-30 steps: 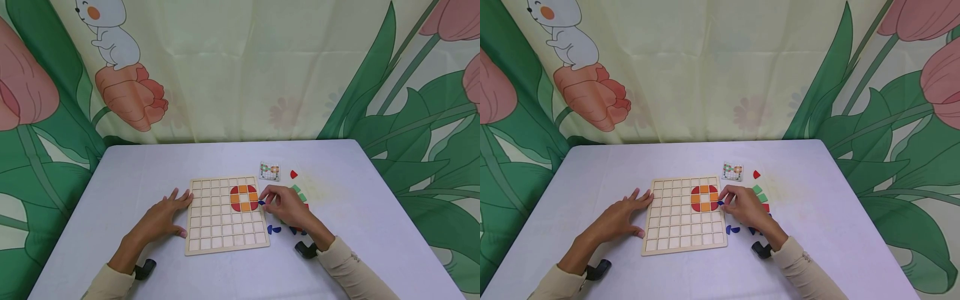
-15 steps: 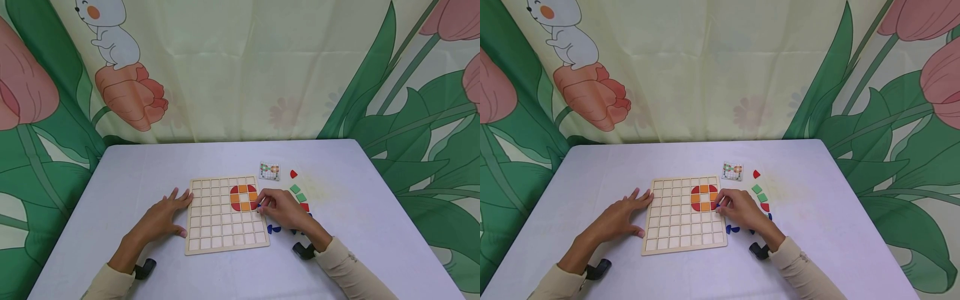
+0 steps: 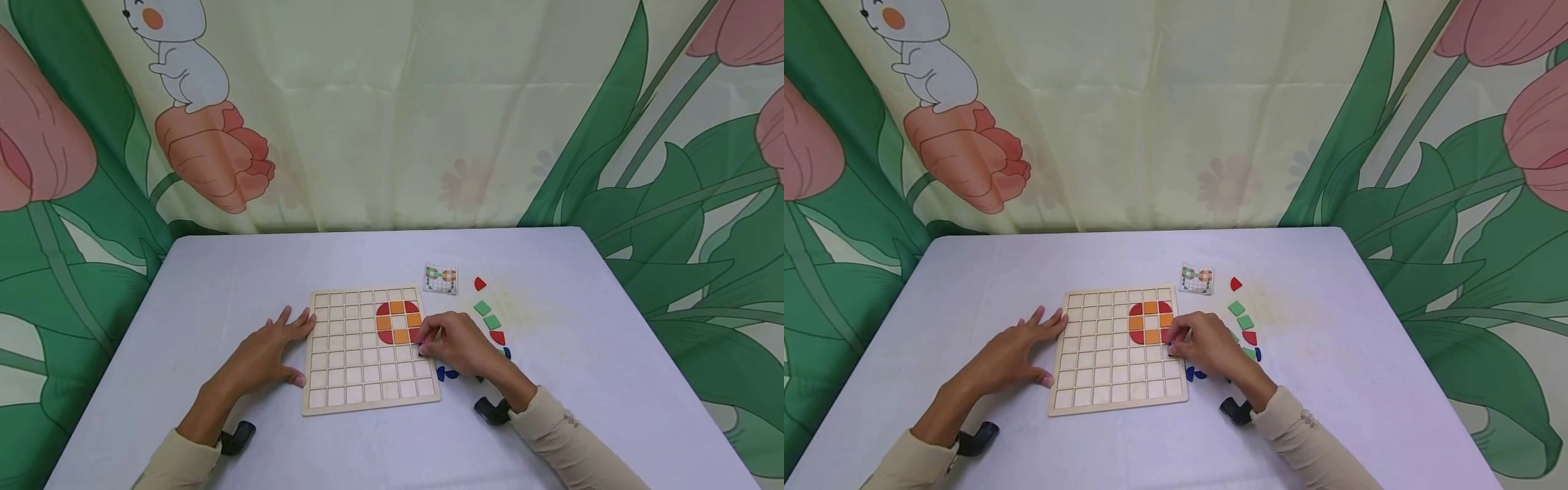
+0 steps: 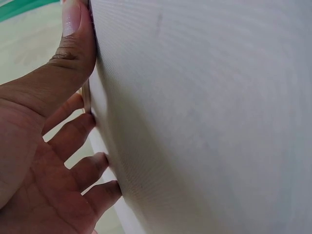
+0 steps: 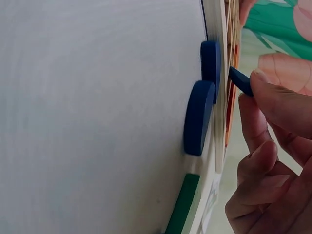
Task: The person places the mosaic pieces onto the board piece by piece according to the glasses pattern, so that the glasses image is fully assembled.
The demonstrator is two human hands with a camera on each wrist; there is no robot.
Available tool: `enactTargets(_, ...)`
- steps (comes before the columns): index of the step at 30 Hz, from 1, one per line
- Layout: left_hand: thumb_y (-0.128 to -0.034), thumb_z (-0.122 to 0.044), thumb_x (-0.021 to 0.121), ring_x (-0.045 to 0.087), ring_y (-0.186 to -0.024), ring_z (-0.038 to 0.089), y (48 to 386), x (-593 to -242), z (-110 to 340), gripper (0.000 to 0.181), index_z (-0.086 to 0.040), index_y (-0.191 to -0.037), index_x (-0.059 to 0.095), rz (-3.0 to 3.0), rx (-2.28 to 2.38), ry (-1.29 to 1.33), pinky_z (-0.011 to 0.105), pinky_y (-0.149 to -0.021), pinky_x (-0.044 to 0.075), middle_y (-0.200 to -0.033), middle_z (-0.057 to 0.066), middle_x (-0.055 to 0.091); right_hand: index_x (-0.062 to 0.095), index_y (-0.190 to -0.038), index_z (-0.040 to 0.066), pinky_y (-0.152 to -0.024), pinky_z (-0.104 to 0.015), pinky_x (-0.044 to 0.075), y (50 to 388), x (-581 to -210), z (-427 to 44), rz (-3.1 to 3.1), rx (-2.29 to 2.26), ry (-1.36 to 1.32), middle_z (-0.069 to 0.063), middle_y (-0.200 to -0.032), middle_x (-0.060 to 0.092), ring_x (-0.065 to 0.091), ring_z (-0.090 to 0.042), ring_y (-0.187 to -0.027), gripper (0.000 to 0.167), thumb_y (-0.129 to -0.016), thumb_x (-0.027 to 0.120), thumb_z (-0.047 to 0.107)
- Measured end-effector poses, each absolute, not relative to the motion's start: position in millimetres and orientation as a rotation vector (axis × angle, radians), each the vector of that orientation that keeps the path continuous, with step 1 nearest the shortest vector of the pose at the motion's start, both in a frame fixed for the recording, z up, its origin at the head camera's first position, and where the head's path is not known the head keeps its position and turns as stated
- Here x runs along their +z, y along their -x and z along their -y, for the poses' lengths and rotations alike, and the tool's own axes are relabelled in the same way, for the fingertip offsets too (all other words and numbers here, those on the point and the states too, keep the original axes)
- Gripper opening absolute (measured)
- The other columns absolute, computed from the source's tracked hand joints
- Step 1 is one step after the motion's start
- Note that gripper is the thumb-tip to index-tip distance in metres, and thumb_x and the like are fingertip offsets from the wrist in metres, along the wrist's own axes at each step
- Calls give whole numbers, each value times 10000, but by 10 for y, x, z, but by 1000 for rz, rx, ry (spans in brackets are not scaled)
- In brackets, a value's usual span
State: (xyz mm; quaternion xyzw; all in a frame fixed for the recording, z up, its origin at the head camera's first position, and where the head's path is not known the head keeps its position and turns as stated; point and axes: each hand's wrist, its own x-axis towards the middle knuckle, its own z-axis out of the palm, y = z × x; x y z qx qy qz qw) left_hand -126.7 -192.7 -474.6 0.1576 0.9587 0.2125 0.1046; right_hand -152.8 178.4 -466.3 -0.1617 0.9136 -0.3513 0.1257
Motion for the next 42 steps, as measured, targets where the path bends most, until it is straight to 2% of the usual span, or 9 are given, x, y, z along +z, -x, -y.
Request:
enactTargets(8,-596,-387,992,319,-1406,762,1272,-4729,1921,1194,-171,-1630,435,-2821,605,-450,790,-1088,408,-1715,117,350,754,-896,237,-679,-253,482,1528,-4665,-1701,-2696,-1004,399,107,-800,675,592,-132,-772,162,-871,892,158)
enactTargets(26,-611,-365,994,289,-1424,756,1275,-4744,1959,1188,-167,-1632,422,-2819,619,-434,795,-1113,377,-1719,124,331,724,-779,224,-681,-289,451,1477,-4659,-1565,-2743,-915,330,70,-728,622,564,-134,-756,203,-866,899,171)
enactTargets(32,-608,-370,995,290,-1425,756,1286,-4761,1949,1192,-170,-1634,421,-2816,616,-433,797,-1109,379,-1722,121,328,740,-836,250,-641,-262,469,1486,-4668,-1641,-2694,-975,328,83,-756,656,590,-135,-733,171,-881,886,176)
enactTargets(38,-607,-367,989,262,-1525,640,1283,-4760,1953,1185,-160,-1630,428,-2819,635,-462,786,-1123,374,-1713,105,344,743,-886,267,-639,-257,469,1488,-4649,-1778,-2679,-1000,333,101,-782,674,588,-138,-747,156,-889,877,187)
enactTargets(42,-605,-373,991,293,-1476,693,1283,-4748,1946,1186,-165,-1630,429,-2828,622,-461,792,-1106,386,-1712,107,346,738,-897,257,-625,-268,463,1467,-4621,-1869,-2660,-983,344,88,-767,663,582,-149,-737,167,-879,883,176)
